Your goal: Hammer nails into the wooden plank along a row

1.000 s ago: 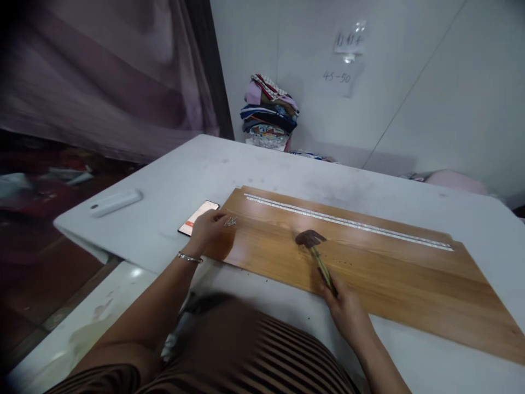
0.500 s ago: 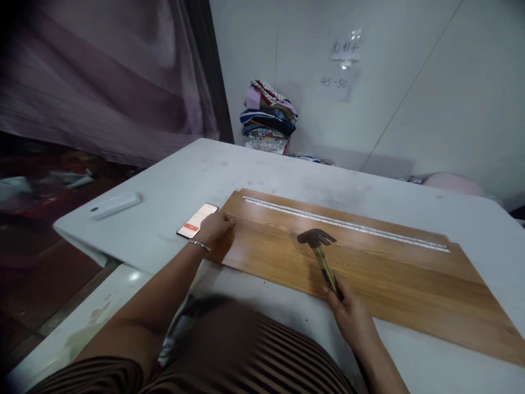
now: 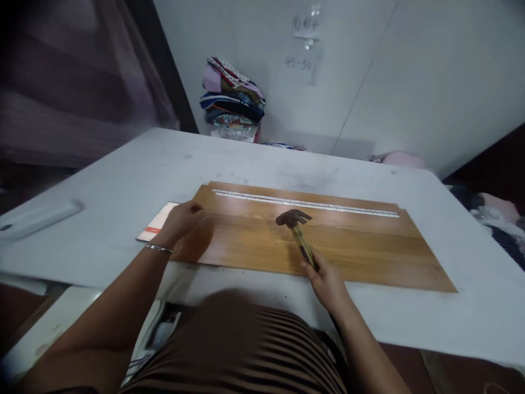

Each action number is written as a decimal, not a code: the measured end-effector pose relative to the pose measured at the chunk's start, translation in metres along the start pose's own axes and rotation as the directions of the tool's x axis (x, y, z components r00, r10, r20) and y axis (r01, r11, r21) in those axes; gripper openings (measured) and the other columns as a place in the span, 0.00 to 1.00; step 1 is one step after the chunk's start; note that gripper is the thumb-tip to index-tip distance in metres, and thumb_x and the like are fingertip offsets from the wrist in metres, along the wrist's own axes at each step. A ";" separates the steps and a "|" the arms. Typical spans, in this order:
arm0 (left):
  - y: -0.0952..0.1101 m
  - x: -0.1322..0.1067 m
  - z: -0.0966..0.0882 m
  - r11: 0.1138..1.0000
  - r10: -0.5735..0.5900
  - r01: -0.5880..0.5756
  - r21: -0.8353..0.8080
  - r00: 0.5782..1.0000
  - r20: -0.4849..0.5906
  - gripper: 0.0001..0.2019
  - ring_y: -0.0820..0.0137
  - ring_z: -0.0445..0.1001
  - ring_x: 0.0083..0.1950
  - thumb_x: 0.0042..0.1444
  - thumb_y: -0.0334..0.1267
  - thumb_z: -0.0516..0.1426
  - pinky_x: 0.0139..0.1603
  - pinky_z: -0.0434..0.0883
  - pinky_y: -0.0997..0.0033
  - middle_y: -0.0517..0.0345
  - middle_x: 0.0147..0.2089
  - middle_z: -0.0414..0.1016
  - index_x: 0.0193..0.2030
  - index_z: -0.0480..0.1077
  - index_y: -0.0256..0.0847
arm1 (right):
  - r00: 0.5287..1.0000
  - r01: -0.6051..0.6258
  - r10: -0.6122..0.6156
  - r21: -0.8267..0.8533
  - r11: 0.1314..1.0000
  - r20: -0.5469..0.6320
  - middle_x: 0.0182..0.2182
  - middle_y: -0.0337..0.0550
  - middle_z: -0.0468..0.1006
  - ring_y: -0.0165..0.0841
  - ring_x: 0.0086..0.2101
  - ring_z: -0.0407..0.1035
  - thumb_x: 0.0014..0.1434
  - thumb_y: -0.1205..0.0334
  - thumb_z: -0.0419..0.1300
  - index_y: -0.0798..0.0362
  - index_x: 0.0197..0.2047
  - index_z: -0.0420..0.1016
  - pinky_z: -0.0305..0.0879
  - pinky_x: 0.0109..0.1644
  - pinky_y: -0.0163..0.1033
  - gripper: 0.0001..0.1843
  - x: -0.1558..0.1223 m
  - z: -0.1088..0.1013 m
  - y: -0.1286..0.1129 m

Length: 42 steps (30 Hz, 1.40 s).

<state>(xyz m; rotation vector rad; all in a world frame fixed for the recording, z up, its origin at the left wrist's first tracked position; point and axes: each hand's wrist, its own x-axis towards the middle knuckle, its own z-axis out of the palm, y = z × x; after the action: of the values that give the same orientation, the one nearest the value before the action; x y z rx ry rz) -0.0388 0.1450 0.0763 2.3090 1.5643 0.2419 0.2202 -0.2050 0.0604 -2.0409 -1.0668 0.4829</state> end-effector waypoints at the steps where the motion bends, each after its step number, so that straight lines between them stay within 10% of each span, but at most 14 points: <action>1: 0.001 0.002 -0.001 0.999 0.006 -0.007 -0.039 1.000 -0.017 0.15 0.59 0.80 0.48 0.57 0.39 0.56 0.46 0.72 0.68 0.50 0.46 0.84 0.46 0.80 0.42 | 1.000 -0.015 0.015 0.020 1.000 0.011 0.29 0.44 0.83 0.43 0.31 0.78 0.63 0.49 0.57 0.50 0.59 0.80 0.76 0.34 0.43 0.26 0.000 0.000 -0.001; 6: 0.011 0.001 0.009 0.943 0.008 -0.020 -0.334 0.999 -0.037 0.17 0.62 0.79 0.49 0.54 0.39 0.58 0.53 0.74 0.67 0.53 0.47 0.84 0.49 0.80 0.41 | 0.997 -0.065 0.063 0.062 0.996 0.047 0.31 0.46 0.83 0.43 0.32 0.78 0.62 0.49 0.58 0.53 0.59 0.79 0.75 0.34 0.43 0.27 -0.002 -0.001 -0.004; 17: 0.088 -0.062 0.092 0.623 0.332 -0.028 -0.782 0.915 0.231 0.11 0.69 0.75 0.37 0.52 0.45 0.62 0.45 0.74 0.68 0.59 0.34 0.80 0.31 0.75 0.39 | 0.995 -0.098 0.094 0.105 0.990 0.045 0.31 0.46 0.83 0.42 0.32 0.76 0.61 0.50 0.59 0.54 0.60 0.79 0.74 0.35 0.43 0.28 -0.006 -0.001 0.001; 29: 0.142 -0.046 0.119 0.695 0.527 -0.451 -0.560 0.849 -0.030 0.05 0.66 0.76 0.50 0.56 0.29 0.64 0.58 0.71 0.63 0.56 0.43 0.82 0.32 0.81 0.42 | 0.994 -0.111 0.113 0.160 0.981 -0.006 0.23 0.41 0.78 0.37 0.26 0.71 0.60 0.51 0.61 0.54 0.57 0.81 0.69 0.29 0.38 0.26 -0.012 -0.001 0.006; 42: 0.136 -0.044 0.126 0.717 0.560 -0.511 -0.474 0.827 -0.044 0.06 0.63 0.75 0.55 0.58 0.31 0.63 0.63 0.70 0.57 0.55 0.48 0.81 0.32 0.81 0.42 | 0.996 -0.091 0.093 0.166 0.982 -0.004 0.25 0.40 0.79 0.37 0.27 0.73 0.60 0.50 0.60 0.54 0.57 0.82 0.71 0.31 0.38 0.26 -0.015 0.000 0.012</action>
<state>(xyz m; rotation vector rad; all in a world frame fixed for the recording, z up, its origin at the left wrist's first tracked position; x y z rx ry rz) 0.1034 0.0359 0.0121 2.2593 0.6332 0.5642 0.2179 -0.2215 0.0512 -1.9488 -0.8975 0.5861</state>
